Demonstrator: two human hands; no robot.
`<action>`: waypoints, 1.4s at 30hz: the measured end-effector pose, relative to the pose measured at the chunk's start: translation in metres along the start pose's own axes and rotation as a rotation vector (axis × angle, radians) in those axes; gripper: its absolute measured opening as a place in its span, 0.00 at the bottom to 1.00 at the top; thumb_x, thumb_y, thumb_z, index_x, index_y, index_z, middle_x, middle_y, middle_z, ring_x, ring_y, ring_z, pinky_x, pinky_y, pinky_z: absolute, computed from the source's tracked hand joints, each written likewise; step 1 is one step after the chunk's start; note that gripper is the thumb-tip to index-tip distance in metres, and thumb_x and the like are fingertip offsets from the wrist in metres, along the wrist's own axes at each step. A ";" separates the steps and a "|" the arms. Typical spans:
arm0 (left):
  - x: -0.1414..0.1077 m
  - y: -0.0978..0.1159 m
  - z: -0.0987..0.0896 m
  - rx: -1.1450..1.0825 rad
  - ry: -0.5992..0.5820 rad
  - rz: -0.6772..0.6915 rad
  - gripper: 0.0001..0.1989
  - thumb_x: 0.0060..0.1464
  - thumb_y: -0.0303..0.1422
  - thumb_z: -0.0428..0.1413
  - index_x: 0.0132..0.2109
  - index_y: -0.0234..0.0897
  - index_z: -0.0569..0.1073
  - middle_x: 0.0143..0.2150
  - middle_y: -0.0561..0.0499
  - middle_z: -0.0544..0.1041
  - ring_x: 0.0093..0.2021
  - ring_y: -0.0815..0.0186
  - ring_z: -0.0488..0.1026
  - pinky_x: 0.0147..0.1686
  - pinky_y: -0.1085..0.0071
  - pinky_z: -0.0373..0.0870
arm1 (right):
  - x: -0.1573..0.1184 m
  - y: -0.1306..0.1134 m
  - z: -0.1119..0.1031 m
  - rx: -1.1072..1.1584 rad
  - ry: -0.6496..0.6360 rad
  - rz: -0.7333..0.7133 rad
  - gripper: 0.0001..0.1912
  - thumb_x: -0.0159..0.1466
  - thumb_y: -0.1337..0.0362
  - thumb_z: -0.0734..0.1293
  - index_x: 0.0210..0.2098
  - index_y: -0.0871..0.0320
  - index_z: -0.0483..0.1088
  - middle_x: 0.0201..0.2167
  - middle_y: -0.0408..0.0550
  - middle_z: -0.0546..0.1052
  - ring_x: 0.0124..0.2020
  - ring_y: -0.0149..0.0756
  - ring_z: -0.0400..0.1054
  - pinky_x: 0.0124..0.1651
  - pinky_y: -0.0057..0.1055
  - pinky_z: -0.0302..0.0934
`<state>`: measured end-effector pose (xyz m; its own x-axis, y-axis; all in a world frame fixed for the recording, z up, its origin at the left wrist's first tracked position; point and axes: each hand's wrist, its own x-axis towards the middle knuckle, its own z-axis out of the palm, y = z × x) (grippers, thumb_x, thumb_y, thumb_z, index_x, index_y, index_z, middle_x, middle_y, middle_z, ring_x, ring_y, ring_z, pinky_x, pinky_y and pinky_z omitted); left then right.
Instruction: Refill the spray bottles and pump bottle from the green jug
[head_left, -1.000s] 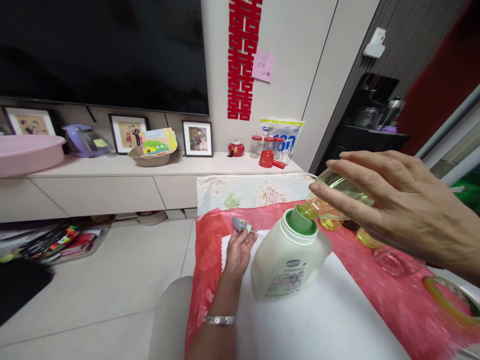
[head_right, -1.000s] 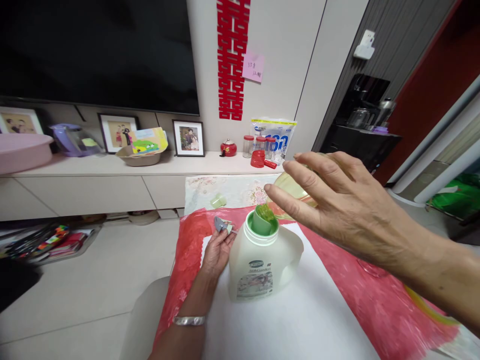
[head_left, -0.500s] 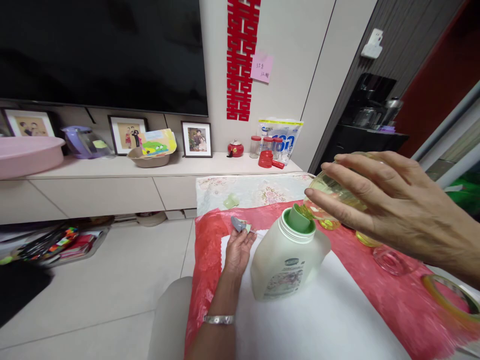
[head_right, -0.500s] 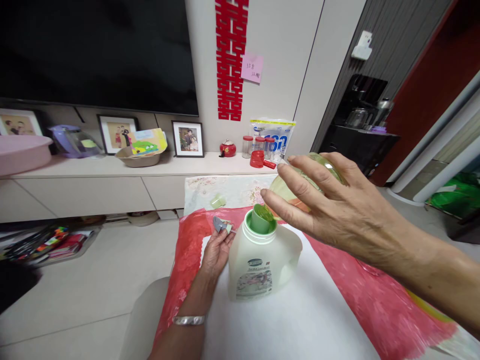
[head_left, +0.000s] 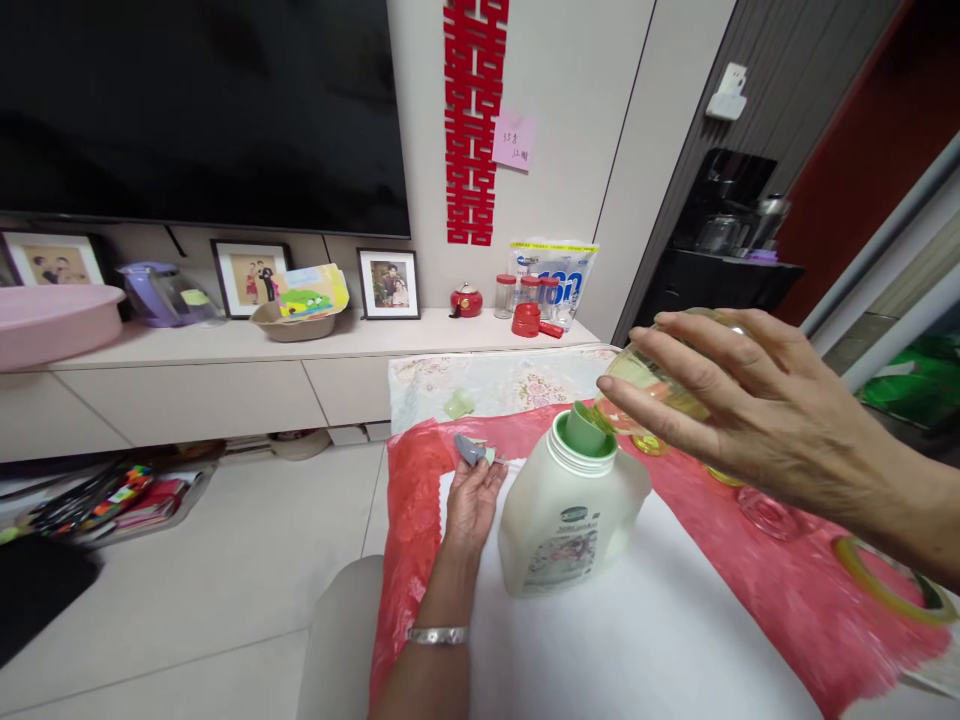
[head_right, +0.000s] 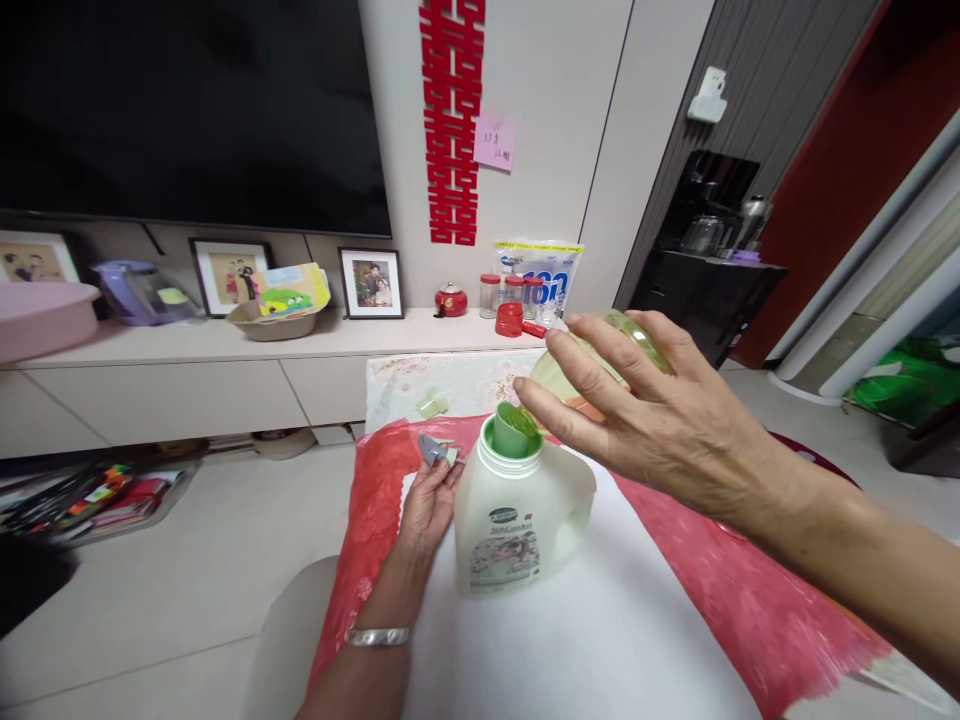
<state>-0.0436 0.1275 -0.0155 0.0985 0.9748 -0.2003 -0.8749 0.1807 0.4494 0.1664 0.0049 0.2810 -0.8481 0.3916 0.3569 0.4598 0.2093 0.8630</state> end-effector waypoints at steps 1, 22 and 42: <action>0.000 0.000 0.000 -0.004 0.003 0.002 0.15 0.49 0.20 0.63 0.42 0.41 0.75 0.37 0.53 0.82 0.38 0.67 0.80 0.52 0.65 0.74 | 0.000 -0.001 -0.001 0.000 0.002 0.005 0.24 0.71 0.71 0.62 0.65 0.51 0.59 0.64 0.54 0.58 0.64 0.49 0.58 0.58 0.46 0.62; -0.014 0.053 0.025 -0.126 0.226 0.355 0.09 0.57 0.24 0.62 0.39 0.43 0.71 0.39 0.55 0.78 0.45 0.67 0.79 0.56 0.62 0.72 | -0.115 -0.133 -0.021 0.806 -0.155 0.731 0.39 0.66 0.45 0.65 0.72 0.48 0.53 0.58 0.46 0.68 0.47 0.38 0.73 0.34 0.27 0.75; -0.177 0.109 0.035 0.113 0.044 0.270 0.09 0.55 0.27 0.65 0.45 0.38 0.77 0.44 0.48 0.83 0.45 0.63 0.81 0.50 0.64 0.79 | -0.083 -0.241 -0.024 1.127 -0.125 0.838 0.33 0.72 0.46 0.62 0.68 0.58 0.54 0.61 0.48 0.63 0.61 0.32 0.59 0.58 0.31 0.66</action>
<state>-0.1396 -0.0210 0.0996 -0.1535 0.9834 -0.0972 -0.8078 -0.0683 0.5855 0.1194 -0.0992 0.0520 -0.2201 0.8191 0.5297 0.8205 0.4492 -0.3536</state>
